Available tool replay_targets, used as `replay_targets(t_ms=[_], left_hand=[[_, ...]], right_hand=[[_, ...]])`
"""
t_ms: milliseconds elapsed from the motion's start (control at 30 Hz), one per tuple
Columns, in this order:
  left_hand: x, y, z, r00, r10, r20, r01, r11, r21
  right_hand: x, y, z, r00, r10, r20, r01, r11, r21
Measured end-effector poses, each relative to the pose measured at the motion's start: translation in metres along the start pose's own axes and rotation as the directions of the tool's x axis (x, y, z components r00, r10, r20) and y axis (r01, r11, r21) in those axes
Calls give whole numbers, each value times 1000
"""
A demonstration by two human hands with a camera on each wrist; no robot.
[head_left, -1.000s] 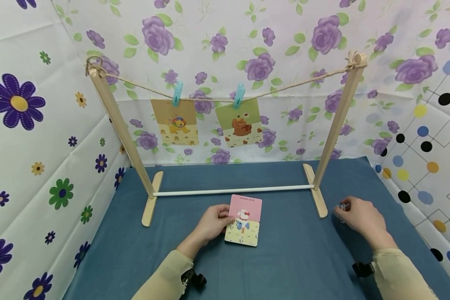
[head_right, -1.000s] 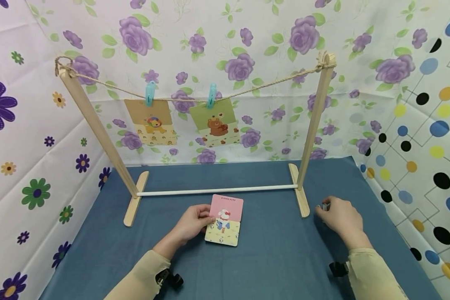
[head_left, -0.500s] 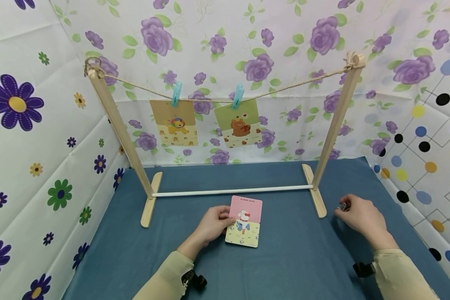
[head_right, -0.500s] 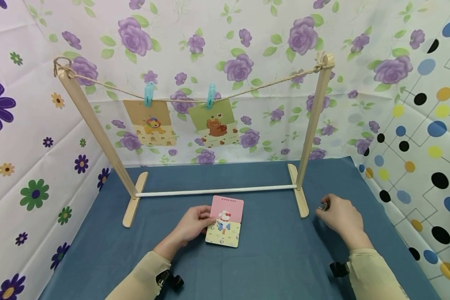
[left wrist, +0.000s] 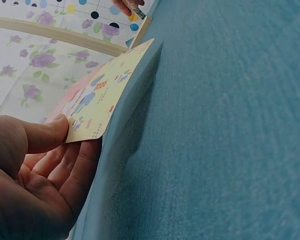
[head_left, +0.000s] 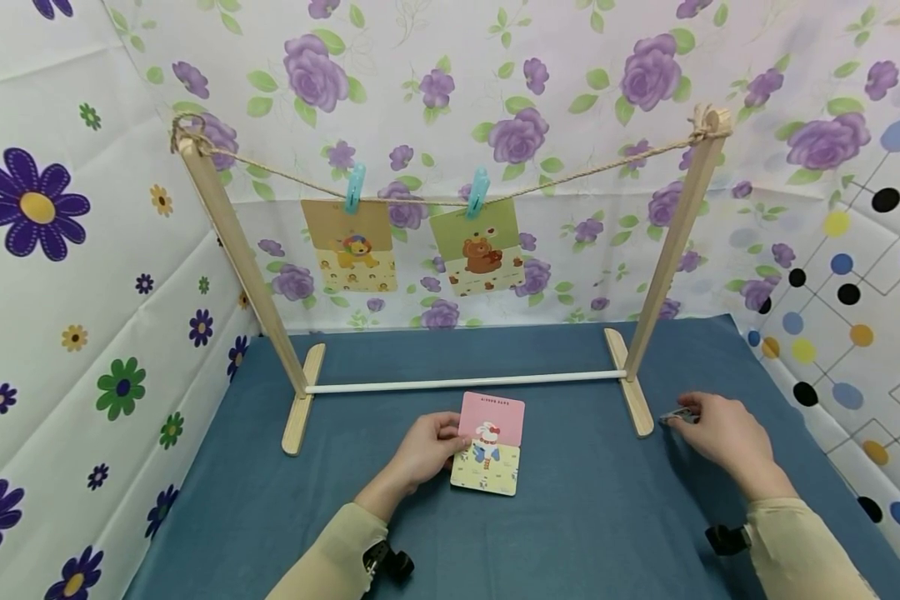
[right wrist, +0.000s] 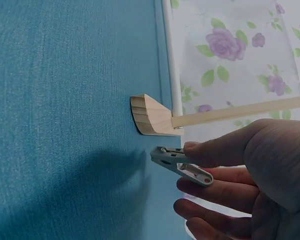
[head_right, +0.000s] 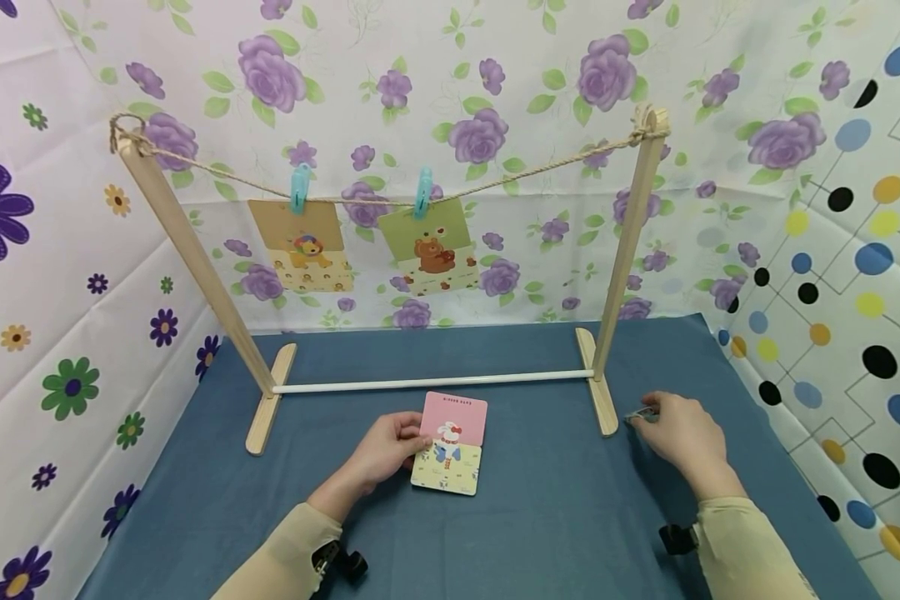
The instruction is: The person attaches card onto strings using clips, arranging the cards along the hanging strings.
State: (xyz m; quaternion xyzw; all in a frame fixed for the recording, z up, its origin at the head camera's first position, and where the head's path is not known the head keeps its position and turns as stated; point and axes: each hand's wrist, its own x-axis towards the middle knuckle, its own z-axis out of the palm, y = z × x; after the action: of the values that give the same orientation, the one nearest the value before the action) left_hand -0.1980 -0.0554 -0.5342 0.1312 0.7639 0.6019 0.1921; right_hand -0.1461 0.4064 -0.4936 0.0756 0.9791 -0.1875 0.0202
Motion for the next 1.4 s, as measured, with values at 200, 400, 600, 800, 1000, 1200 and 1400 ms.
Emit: replay_targets(t_ms=[200,400,600,800,1000,1200,1400], left_hand=[[-1,1,2,1000,-2,-2,1,1000,-8],[0,2,4,1000,-14,-10,14,1000,1],[1,4,4,1000,-8,-21,8,1000,-6],[0,4,4,1000,-11,-29,11,1000,-21],[1,2,4,1000,-4,-22,4,1000,-31],[3,1,4,1000,1,-20,-2,999,-41],[3,6,6,1000,11,-29,-13,998,-56]], right_hand=[[-1,2,-1,999,19,32,-19,1000,8],[-3,4,-2,999,36,36,-37,999,34],[-4,3,-5,999,33,-17,-32,999,33],[-3,0,-6,997,26,-78,-23,999,36],[-4,-3,-6,993,4,-116,-1,1000,24],[-6,-3,-7,987,-13,-159,17,1000,24],[-7,-4,-12,982,-5,-187,12,999,36]])
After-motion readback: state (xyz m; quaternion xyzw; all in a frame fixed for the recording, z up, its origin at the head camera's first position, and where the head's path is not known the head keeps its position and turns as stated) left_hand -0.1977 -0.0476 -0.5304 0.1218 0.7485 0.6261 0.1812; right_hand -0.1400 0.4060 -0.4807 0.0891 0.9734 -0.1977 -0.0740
